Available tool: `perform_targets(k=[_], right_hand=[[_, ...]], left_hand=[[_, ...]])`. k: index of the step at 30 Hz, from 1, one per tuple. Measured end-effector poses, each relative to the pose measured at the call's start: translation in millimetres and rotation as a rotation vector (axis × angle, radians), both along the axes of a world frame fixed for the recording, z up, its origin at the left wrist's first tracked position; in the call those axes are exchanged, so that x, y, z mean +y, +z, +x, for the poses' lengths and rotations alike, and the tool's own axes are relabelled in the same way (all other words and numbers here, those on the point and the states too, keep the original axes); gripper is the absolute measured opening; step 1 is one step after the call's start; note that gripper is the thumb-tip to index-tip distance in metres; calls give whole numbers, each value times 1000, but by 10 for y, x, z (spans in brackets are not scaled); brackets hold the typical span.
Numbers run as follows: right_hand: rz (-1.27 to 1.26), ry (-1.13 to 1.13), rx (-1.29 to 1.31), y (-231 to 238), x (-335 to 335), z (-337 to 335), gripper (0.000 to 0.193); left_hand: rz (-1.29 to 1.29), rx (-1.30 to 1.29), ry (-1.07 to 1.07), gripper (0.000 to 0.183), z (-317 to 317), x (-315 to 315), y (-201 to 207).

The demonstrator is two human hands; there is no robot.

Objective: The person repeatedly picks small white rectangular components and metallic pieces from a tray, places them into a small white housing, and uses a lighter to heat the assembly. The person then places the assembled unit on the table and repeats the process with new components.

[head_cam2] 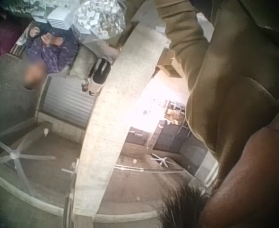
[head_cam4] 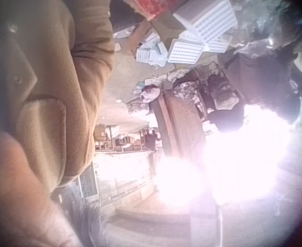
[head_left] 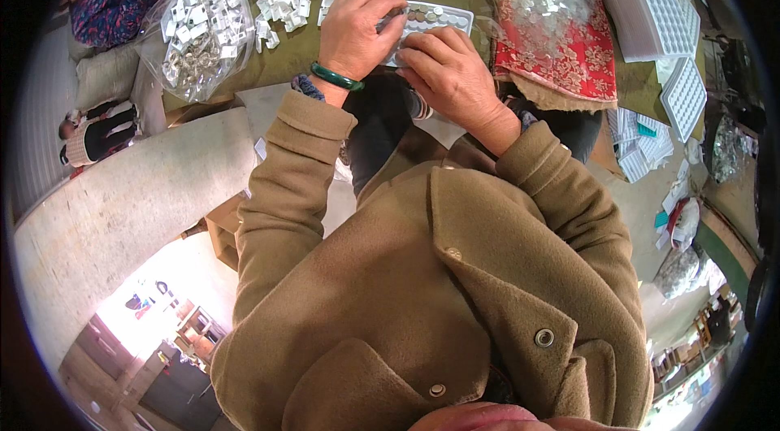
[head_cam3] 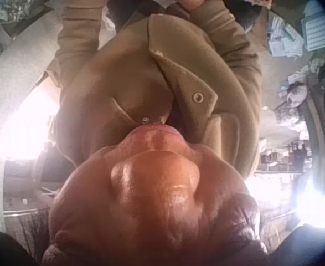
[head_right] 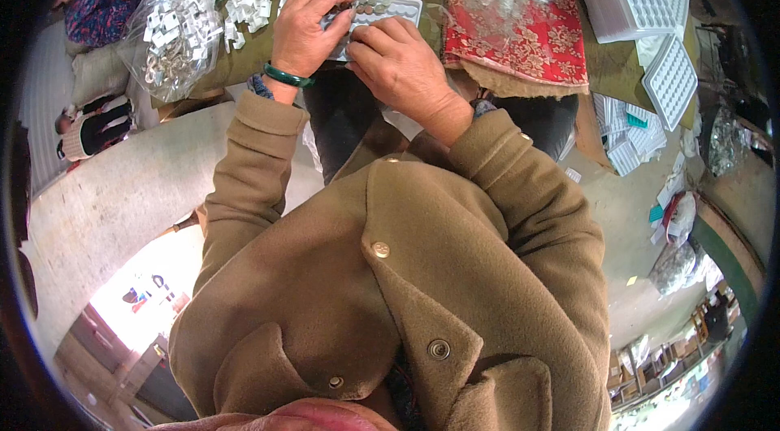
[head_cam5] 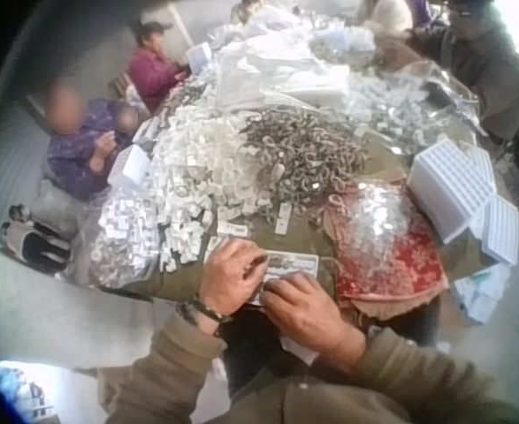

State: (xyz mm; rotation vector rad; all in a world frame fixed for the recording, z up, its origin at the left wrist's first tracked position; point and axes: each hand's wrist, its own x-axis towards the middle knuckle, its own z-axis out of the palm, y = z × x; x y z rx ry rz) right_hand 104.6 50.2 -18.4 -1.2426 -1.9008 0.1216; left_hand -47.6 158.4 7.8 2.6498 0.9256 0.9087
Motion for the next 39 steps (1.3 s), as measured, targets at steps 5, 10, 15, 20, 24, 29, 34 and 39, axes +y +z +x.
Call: perform_targets(k=[5,10,15,20,24,29,34,39], right_hand=[[2,-4,1,-4,-2,-1,24],[1,-6,8,-11,-4,1,23],[-5,-2,3,-18,-1,1,24],[-7,-6,-2,-25,-1,0,24],[-3,-3,7,-28,-1,1,24],[-10,-1,0,-29,-5,5,24],[5,-6,-2,-29,-2,4,24],[1,-5,-3,-29,-2,6,23]], left_hand=[[-15,8,6,14,-18,0,-5],[-19,12,10,15,-20,6,-6],[-43,1,5,15,-14,-9,3],[-51,-11,-2,18,-4,-21,10],[-41,-3,-4,22,2,-24,14],[-104,-29,-7,24,10,-23,2],[-131,-32,1,26,18,-16,-34],[-175,-63,18,26,40,-9,-72]])
